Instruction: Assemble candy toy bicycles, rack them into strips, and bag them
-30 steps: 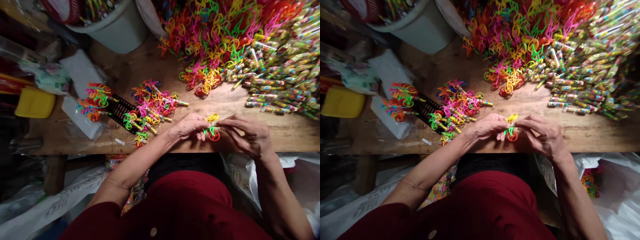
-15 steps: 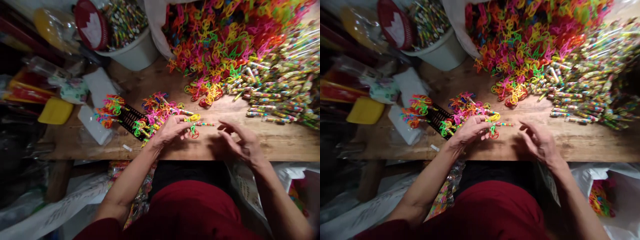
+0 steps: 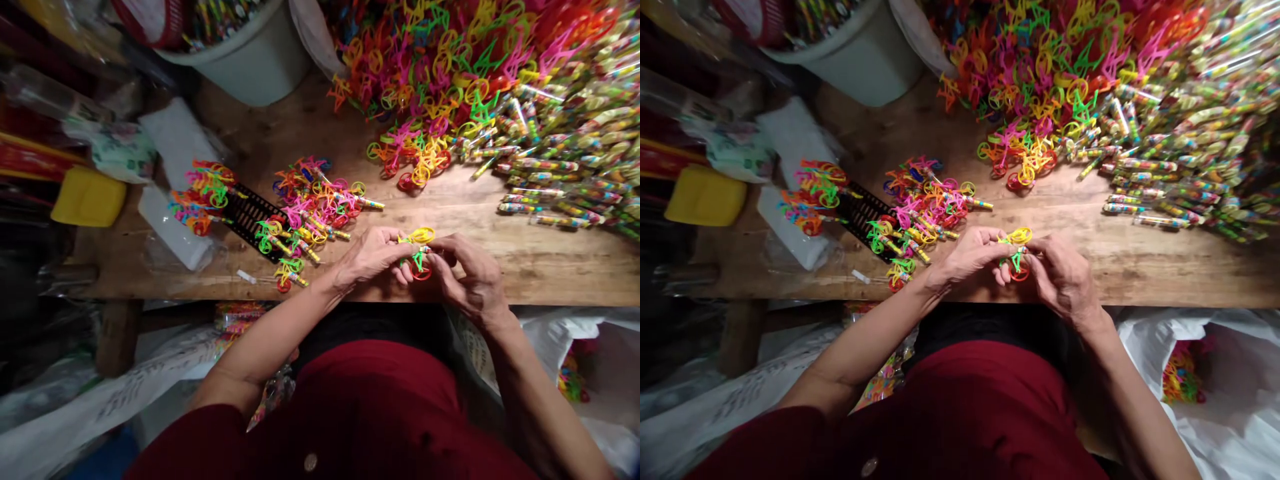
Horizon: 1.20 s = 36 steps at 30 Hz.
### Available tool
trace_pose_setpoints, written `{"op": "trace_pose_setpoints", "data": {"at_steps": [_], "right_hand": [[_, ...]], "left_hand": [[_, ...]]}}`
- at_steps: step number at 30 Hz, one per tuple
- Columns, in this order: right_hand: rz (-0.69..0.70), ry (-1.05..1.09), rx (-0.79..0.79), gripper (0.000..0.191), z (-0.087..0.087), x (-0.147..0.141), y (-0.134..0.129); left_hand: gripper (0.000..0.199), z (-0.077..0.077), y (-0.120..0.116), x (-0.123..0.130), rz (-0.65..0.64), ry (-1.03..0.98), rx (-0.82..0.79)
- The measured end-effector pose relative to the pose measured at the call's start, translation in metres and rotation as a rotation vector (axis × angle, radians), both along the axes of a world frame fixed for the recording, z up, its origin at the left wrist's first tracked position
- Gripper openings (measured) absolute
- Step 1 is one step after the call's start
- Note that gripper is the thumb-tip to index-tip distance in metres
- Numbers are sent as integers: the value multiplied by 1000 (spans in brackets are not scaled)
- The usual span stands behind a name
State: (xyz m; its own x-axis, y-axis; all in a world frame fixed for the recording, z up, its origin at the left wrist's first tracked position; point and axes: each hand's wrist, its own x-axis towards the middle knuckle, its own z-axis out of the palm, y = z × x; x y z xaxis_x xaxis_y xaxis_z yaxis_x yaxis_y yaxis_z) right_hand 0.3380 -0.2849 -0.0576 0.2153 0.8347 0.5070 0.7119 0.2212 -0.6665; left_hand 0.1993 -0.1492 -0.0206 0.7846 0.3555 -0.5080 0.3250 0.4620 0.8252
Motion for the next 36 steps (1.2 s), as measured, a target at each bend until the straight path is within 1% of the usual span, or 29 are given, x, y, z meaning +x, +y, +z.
{"op": "trace_pose_setpoints", "data": {"at_steps": [3, 7, 10, 13, 15, 16, 17, 18, 20, 22, 23, 24, 26, 27, 28, 29, 30, 32, 34, 35, 36], "right_hand": [[15, -26, 20, 23, -1, 2, -3], [65, -49, 7, 24, -3, 1, -11], [70, -47, -20, 22, -6, -2, -15], [66, -59, -17, 21, -7, -8, -11], [60, -102, -11, 20, -6, -8, -6], [40, -134, -9, 22, -6, -5, -3], [-1, -169, -6, 25, -5, 1, -2], [-65, -209, -1, 29, -4, 10, -2], [-248, -306, 4, 33, -2, 32, -6], [-432, -441, -47, 29, -2, 58, -13], [-494, -519, -104, 27, -3, 69, -15], [-537, -595, -162, 26, -5, 79, -16], [-574, -696, -251, 24, -9, 90, -15], [-573, -713, -271, 23, -11, 92, -14], [-565, -711, -278, 23, -13, 93, -12], [-553, -697, -276, 23, -14, 92, -11], [-541, -683, -272, 23, -15, 91, -11], [-539, -670, -272, 25, -15, 89, -12], [-562, -688, -296, 25, -14, 90, -14], [-570, -703, -317, 25, -14, 91, -15], [-575, -718, -337, 24, -15, 92, -15]], "left_hand": [[33, -7, -8, 0, 43, -32, -14], [28, -16, -15, -4, 61, -40, -20], [26, -20, -15, -5, 52, -53, -30], [29, -16, -10, -6, -19, -39, -23], [30, -8, -1, -10, -89, 39, 34], [30, -3, 6, -15, -114, 95, 107], [30, 3, 15, -22, -131, 156, 222], [30, 10, 24, -30, -135, 227, 385], [27, 24, 45, -48, -41, 417, 858], [27, 38, 61, -60, 93, 630, 1296], [31, 45, 66, -62, 146, 697, 1457], [33, 49, 68, -60, 186, 719, 1580], [30, 53, 67, -42, 202, 629, 1732], [24, 52, 65, -27, 178, 559, 1772], [19, 49, 62, -10, 126, 494, 1785], [17, 44, 58, 8, 54, 443, 1776], [20, 39, 55, 26, -23, 408, 1756], [35, 26, 50, 58, -123, 444, 1668], [49, 14, 51, 78, -157, 507, 1569], [49, 9, 53, 83, -153, 519, 1535], [45, 5, 56, 86, -134, 509, 1513]]}}
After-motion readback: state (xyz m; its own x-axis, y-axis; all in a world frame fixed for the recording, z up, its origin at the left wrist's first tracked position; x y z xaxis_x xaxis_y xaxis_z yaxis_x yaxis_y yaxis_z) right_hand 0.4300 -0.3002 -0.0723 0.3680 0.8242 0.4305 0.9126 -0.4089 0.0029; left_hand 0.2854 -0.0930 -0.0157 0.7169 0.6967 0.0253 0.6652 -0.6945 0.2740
